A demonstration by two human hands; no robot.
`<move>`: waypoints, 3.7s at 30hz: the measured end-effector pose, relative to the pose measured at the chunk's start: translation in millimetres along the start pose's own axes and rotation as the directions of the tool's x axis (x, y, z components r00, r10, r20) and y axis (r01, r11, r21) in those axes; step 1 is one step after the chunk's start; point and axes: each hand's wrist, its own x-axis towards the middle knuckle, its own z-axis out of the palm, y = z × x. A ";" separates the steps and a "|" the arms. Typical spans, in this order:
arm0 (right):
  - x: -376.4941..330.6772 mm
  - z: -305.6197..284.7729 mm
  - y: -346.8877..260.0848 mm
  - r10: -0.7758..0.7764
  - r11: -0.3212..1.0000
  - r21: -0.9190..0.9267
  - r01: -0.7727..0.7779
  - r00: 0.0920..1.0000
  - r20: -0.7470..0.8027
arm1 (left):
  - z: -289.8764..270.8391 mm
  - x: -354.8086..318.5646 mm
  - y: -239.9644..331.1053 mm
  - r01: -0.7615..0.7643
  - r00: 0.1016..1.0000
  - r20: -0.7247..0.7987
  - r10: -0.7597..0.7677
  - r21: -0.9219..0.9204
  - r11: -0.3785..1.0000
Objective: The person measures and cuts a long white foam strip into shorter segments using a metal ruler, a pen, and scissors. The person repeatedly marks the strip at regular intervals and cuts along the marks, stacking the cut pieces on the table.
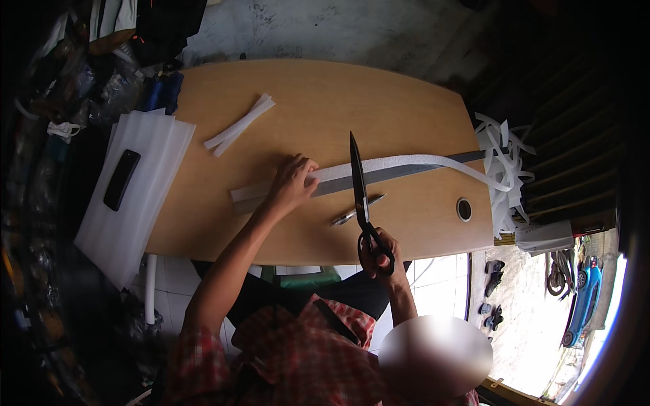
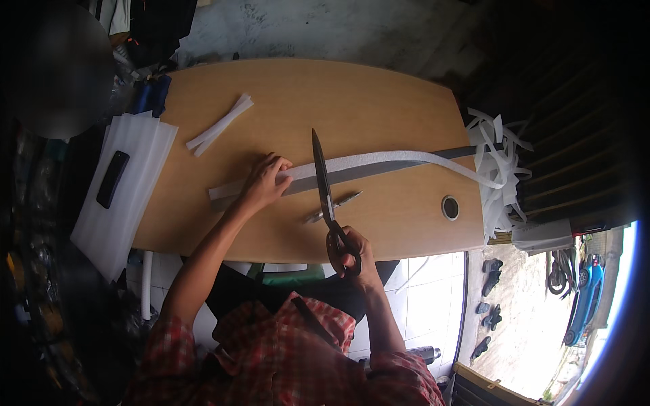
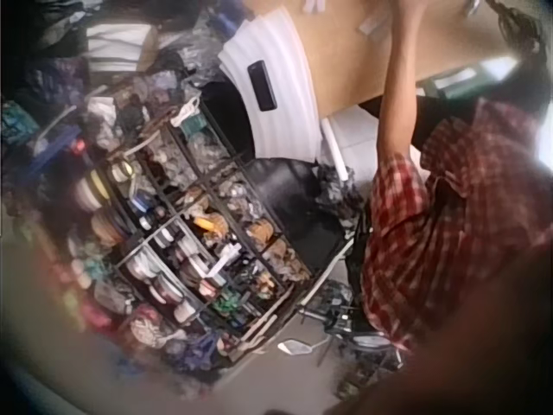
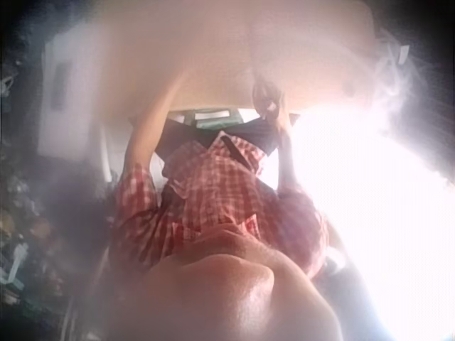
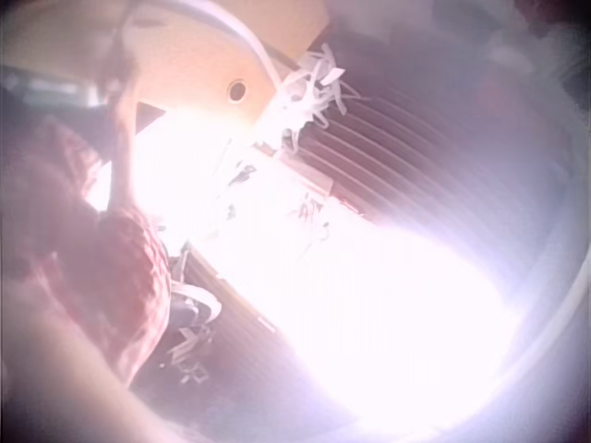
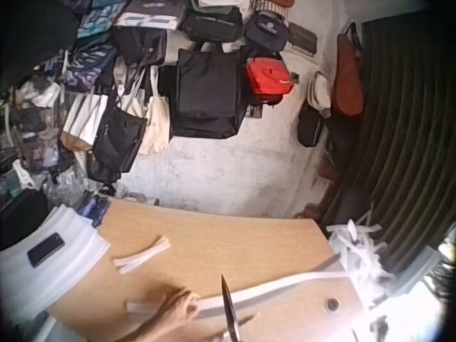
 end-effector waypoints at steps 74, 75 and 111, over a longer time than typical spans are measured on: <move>-34.3 15.9 23.2 0.126 0.904 -0.375 -0.204 0.967 -0.221 | -53.6 17.9 43.3 0.379 0.916 0.364 -0.170 -0.644 0.665; -34.5 16.2 22.5 0.117 0.906 -0.377 -0.195 0.968 -0.221 | -53.0 17.7 43.4 0.361 0.924 0.349 -0.156 -0.662 0.657; -20.6 -3.5 23.9 0.082 0.965 -0.226 -0.130 0.974 -0.209 | -111.6 135.3 -172.6 0.390 0.901 -0.108 -0.420 -0.224 0.893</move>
